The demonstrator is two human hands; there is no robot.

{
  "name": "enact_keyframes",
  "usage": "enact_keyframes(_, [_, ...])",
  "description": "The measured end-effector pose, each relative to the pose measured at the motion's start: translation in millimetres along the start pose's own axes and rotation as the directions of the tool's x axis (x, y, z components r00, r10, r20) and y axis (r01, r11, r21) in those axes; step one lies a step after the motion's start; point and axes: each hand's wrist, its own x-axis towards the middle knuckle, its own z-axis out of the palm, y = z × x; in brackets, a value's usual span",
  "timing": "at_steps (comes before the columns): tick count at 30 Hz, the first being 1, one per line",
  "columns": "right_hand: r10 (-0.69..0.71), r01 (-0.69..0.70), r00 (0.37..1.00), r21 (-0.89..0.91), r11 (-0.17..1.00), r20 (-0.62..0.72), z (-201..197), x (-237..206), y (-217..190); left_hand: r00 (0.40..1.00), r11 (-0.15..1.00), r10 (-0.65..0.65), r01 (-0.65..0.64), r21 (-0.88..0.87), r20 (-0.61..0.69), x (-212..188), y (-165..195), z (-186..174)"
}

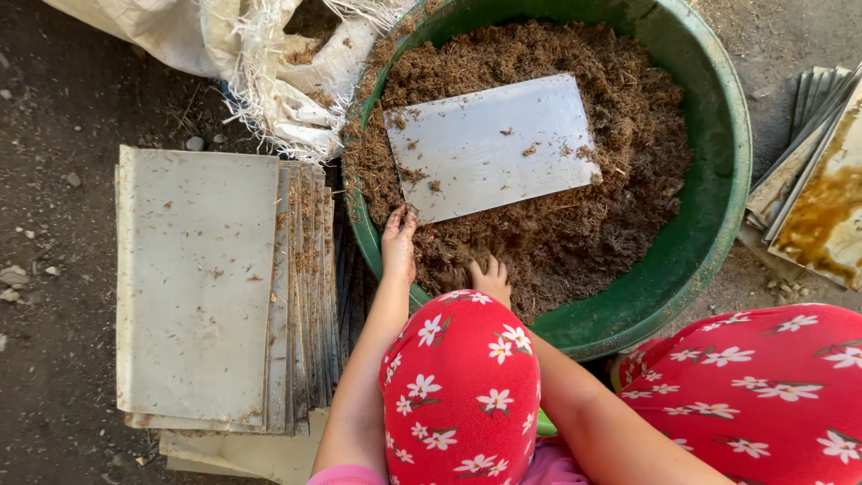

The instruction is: The person scoops shredded organic material from a green basin and spreads it onto rectangular trays. They repeatedly fill each tray, then set it aside and pick up another tray to continue the process.

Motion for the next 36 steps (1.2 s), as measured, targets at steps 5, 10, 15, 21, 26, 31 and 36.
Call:
enact_keyframes(5, [-0.11,0.113,0.993,-0.061,0.992,0.049,-22,10,28,0.99,0.988,-0.102,0.112,0.102,-0.096,0,10,7])
enact_keyframes(10, [0.067,-0.096,0.995,0.7,0.708,0.069,-86,18,30,0.997,0.982,-0.02,0.033,0.186,-0.073,6,6,9])
enact_keyframes(15, [-0.033,0.03,0.999,0.771,0.636,-0.011,-160,38,-9,0.984,0.952,-0.114,0.147,0.267,-0.136,4,1,7])
enact_keyframes(21, [-0.101,0.161,0.936,0.155,0.975,-0.336,-195,65,-93,0.99,0.968,-0.091,0.113,0.224,-0.107,0,6,10])
enact_keyframes(26, [-0.488,0.399,0.84,-0.338,0.852,-0.238,-149,87,-154,0.991,0.978,-0.076,0.095,0.185,-0.105,3,1,6])
enact_keyframes(31, [-0.587,0.516,0.767,-0.297,0.804,-0.257,-162,140,-165,0.988,0.95,-0.106,0.135,0.281,-0.117,6,-15,-5])
enact_keyframes(36, [-0.14,0.166,0.891,0.024,0.986,-0.432,-250,175,-81,0.992,0.957,-0.037,0.069,0.282,-0.117,4,-23,-12])
